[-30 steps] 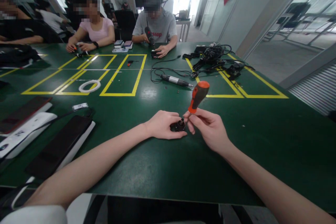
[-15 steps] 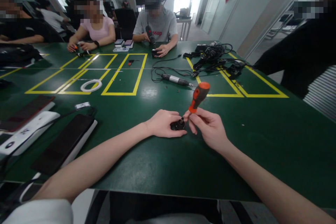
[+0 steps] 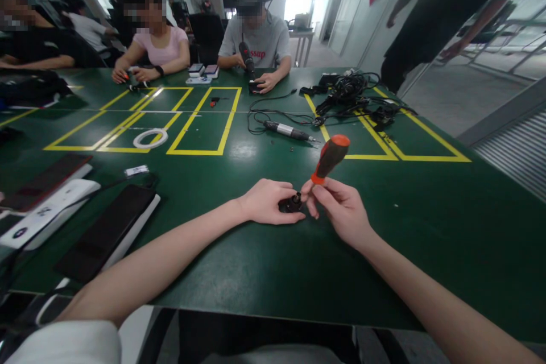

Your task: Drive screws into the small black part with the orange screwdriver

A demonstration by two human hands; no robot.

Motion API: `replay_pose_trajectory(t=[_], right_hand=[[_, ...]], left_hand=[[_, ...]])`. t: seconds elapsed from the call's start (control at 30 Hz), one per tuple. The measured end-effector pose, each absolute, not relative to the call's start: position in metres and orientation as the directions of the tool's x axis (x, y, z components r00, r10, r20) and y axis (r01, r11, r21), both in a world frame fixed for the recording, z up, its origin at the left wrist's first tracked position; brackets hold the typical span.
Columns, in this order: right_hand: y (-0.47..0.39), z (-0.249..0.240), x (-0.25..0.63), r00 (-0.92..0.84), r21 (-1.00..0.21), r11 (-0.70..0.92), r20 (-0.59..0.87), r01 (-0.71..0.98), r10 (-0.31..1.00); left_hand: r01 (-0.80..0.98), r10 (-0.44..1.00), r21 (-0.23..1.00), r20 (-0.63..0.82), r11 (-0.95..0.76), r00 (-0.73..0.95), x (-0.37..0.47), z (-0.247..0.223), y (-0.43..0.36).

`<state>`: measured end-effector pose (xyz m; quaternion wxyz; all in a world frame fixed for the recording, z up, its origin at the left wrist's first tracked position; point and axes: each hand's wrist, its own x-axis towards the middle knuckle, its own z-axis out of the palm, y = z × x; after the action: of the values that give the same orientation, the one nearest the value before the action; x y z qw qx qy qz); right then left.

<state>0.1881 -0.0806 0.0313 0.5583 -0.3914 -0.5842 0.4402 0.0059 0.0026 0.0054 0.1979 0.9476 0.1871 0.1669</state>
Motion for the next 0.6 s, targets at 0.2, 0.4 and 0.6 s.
replay_pose_trajectory(t=[0.2,0.4,0.6], right_hand=[[-0.0824,0.0321,0.1867,-0.038,-0.952,0.302,0.304,-0.046,0.952],[-0.0819,0.0350,0.1888,-0.060,-0.950,0.313,0.313,-0.004,0.948],[-0.0827,0.0284,0.1886,-0.036,-0.948,0.312,0.314,-0.069,0.949]], left_hand=[[0.296,0.427,0.440,0.236,-0.848,0.873,0.0067,0.0058,0.0025],[0.283,0.416,0.453,0.226,-0.845,0.881,0.0054,0.0073,0.0022],[0.290,0.423,0.441,0.239,-0.849,0.874,0.0065,0.0055,0.0030]])
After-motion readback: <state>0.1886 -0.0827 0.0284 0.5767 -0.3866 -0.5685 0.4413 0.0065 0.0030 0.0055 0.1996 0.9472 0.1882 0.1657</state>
